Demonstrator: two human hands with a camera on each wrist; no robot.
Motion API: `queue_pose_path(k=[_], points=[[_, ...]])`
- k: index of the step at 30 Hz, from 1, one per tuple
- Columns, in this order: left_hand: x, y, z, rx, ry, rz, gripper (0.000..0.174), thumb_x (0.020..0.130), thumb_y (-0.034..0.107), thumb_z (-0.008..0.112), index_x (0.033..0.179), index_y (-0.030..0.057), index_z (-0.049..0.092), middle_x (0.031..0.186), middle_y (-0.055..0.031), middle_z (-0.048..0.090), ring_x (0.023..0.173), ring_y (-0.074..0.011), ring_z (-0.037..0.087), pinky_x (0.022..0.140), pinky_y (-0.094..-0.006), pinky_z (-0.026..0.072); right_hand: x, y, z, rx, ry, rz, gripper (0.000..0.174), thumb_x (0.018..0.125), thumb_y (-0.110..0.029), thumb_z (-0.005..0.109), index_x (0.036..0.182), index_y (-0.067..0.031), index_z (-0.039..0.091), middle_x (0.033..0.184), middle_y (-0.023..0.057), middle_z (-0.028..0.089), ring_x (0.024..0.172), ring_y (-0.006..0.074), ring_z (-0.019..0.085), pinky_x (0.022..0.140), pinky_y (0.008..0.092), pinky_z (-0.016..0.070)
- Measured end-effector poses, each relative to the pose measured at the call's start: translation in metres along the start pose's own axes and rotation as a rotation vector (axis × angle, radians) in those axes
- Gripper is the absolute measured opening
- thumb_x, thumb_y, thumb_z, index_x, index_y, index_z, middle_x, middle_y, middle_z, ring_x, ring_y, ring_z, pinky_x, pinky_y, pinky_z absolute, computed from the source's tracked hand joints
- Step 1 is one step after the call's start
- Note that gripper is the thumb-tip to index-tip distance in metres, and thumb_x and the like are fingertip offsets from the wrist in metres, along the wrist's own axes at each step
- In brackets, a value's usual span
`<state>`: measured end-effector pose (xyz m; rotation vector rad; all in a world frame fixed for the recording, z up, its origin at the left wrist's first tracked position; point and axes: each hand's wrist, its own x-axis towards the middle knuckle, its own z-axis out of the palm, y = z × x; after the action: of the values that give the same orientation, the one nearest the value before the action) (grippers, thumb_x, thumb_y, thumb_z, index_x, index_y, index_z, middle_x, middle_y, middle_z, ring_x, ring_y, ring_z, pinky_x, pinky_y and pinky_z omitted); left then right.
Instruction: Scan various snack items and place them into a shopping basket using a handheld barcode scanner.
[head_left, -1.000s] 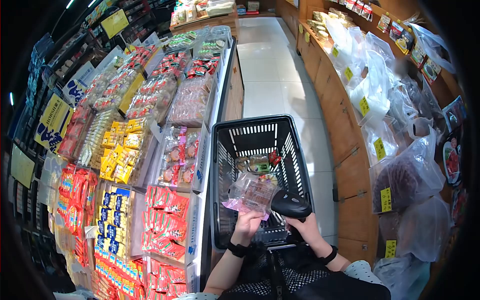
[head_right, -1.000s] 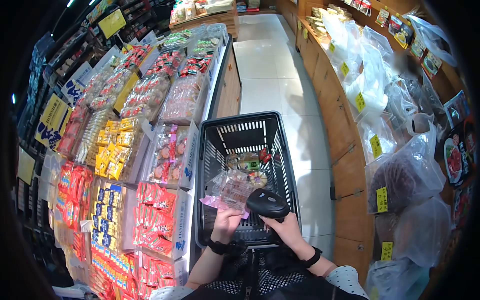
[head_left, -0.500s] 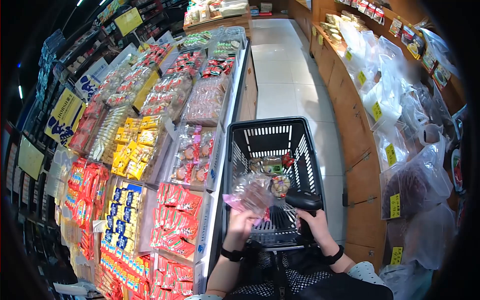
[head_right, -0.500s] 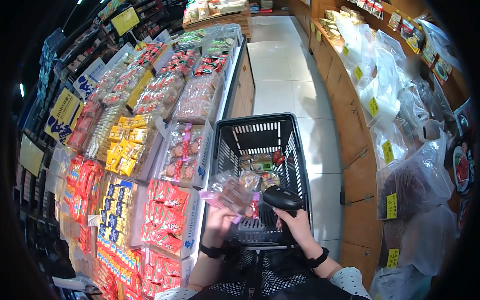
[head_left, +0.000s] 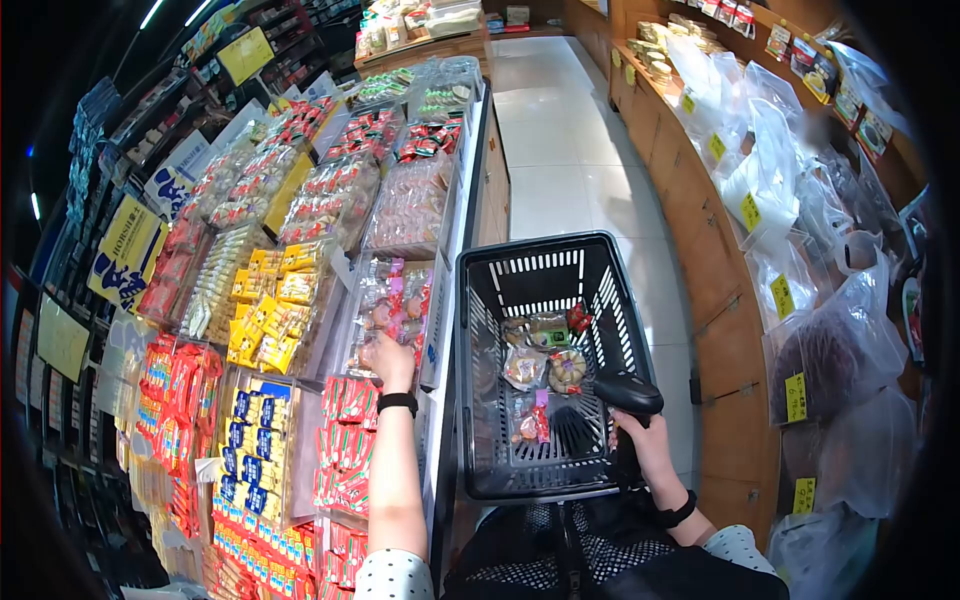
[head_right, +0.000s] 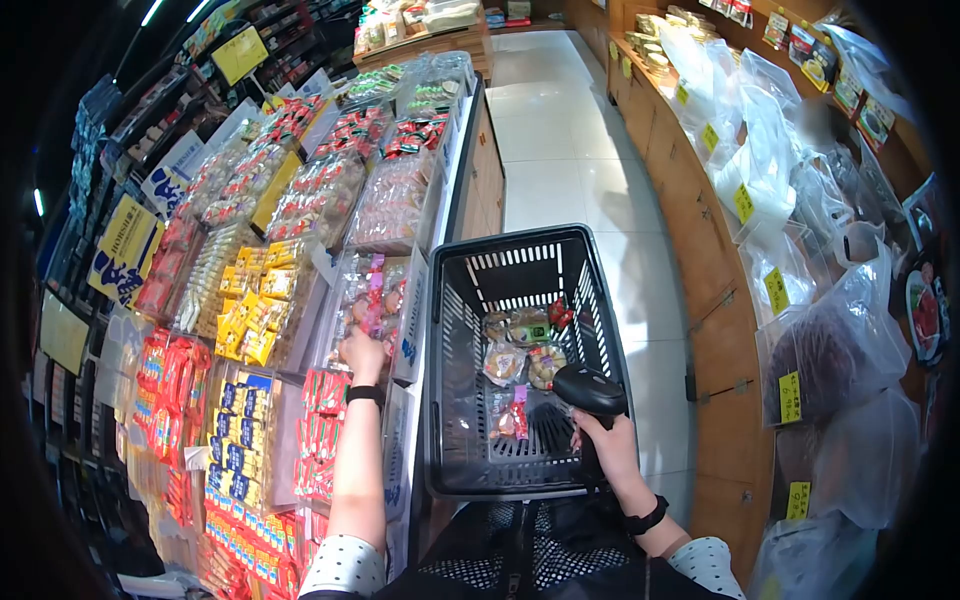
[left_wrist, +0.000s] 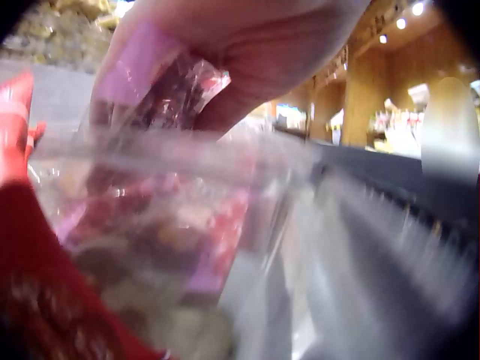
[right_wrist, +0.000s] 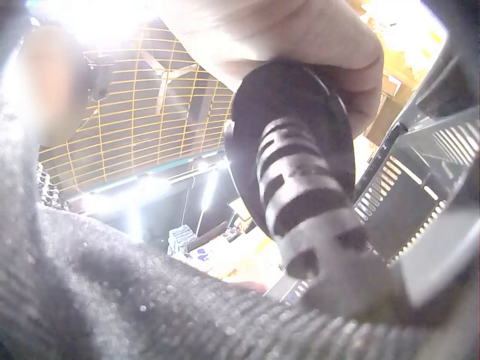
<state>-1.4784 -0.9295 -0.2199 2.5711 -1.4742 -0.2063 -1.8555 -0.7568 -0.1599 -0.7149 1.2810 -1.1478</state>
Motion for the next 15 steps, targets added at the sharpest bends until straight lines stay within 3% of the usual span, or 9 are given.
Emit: queue_pose_path(k=[1, 3, 4, 7, 9, 11, 13, 15], points=[[0.000, 0.001, 0.006, 0.001, -0.002, 0.009, 0.052, 0.077, 0.022, 0.059, 0.119, -0.0044, 0.042, 0.112, -0.0229, 0.053, 0.107, -0.0357, 0.050, 0.094, -0.0414, 0.0356, 0.000, 0.000, 0.000, 0.004, 0.008, -0.001, 0.016, 0.080, -0.013, 0.062, 0.084, 0.0023, 0.059, 0.062, 0.0054, 0.057, 0.053, 0.0119, 0.056, 0.051, 0.0244, 0.0448], [0.002, -0.001, 0.026, -0.143, -0.188, -0.114, 0.063, 0.077, 0.033, 0.058, 0.122, -0.0062, 0.038, 0.120, -0.0244, 0.047, 0.115, -0.0389, 0.042, 0.097, -0.0428, 0.0331, -0.001, 0.001, -0.001, -0.007, 0.028, -0.027, 0.015, 0.080, -0.012, 0.061, 0.084, 0.0024, 0.059, 0.062, 0.0052, 0.057, 0.053, 0.0116, 0.055, 0.051, 0.0241, 0.0448], [0.016, -0.008, 0.035, -0.219, -0.269, -0.117, 0.077, 0.076, 0.046, 0.056, 0.129, -0.0047, 0.031, 0.130, -0.0249, 0.038, 0.121, -0.0419, 0.034, 0.100, -0.0475, 0.0279, -0.002, -0.001, 0.000, -0.004, 0.036, -0.028, 0.015, 0.080, -0.012, 0.061, 0.084, 0.0024, 0.059, 0.062, 0.0052, 0.057, 0.053, 0.0116, 0.055, 0.051, 0.0241, 0.0448], [0.048, -0.033, 0.058, -0.370, -0.413, -0.149, 0.087, 0.073, 0.052, 0.057, 0.133, -0.0022, 0.026, 0.135, -0.0246, 0.032, 0.124, -0.0428, 0.029, 0.102, -0.0476, 0.0235, -0.004, -0.005, 0.000, 0.015, 0.058, -0.037, 0.015, 0.081, -0.012, 0.061, 0.085, 0.0024, 0.058, 0.062, 0.0051, 0.057, 0.053, 0.0113, 0.055, 0.051, 0.0239, 0.0448], [0.048, -0.032, 0.061, -0.403, -0.330, -0.099, 0.091, 0.072, 0.054, 0.058, 0.134, -0.0030, 0.025, 0.136, -0.0246, 0.030, 0.126, -0.0434, 0.025, 0.104, -0.0456, 0.0209, -0.002, -0.005, -0.002, 0.036, 0.073, -0.029, 0.016, 0.081, -0.013, 0.060, 0.085, 0.0025, 0.058, 0.062, 0.0052, 0.056, 0.053, 0.0114, 0.055, 0.051, 0.0238, 0.0448], [-0.004, 0.010, -0.002, -0.271, -0.038, 0.070, 0.086, 0.073, 0.051, 0.059, 0.130, -0.0066, 0.030, 0.134, -0.0257, 0.033, 0.125, -0.0421, 0.027, 0.103, -0.0432, 0.0235, 0.000, -0.001, -0.005, 0.042, 0.090, -0.022, 0.016, 0.081, -0.013, 0.060, 0.086, 0.0025, 0.057, 0.062, 0.0052, 0.056, 0.053, 0.0114, 0.055, 0.051, 0.0238, 0.0450], [-0.027, 0.040, -0.024, -0.534, 0.082, 0.313, 0.061, 0.078, 0.034, 0.061, 0.122, -0.0043, 0.042, 0.123, -0.0251, 0.045, 0.118, -0.0363, 0.040, 0.097, -0.0413, 0.0320, 0.003, 0.001, -0.005, 0.047, 0.107, -0.014, 0.017, 0.081, -0.013, 0.060, 0.086, 0.0025, 0.057, 0.062, 0.0052, 0.056, 0.053, 0.0113, 0.055, 0.051, 0.0238, 0.0451], [-0.064, 0.086, -0.048, -0.666, -0.024, 0.523, 0.054, 0.079, 0.031, 0.059, 0.119, -0.0040, 0.046, 0.116, -0.0248, 0.051, 0.110, -0.0364, 0.047, 0.094, -0.0392, 0.0365, 0.004, -0.001, -0.005, 0.097, 0.120, 0.019, 0.018, 0.081, -0.014, 0.061, 0.088, 0.0023, 0.056, 0.064, 0.0052, 0.056, 0.054, 0.0111, 0.055, 0.051, 0.0237, 0.0455]])
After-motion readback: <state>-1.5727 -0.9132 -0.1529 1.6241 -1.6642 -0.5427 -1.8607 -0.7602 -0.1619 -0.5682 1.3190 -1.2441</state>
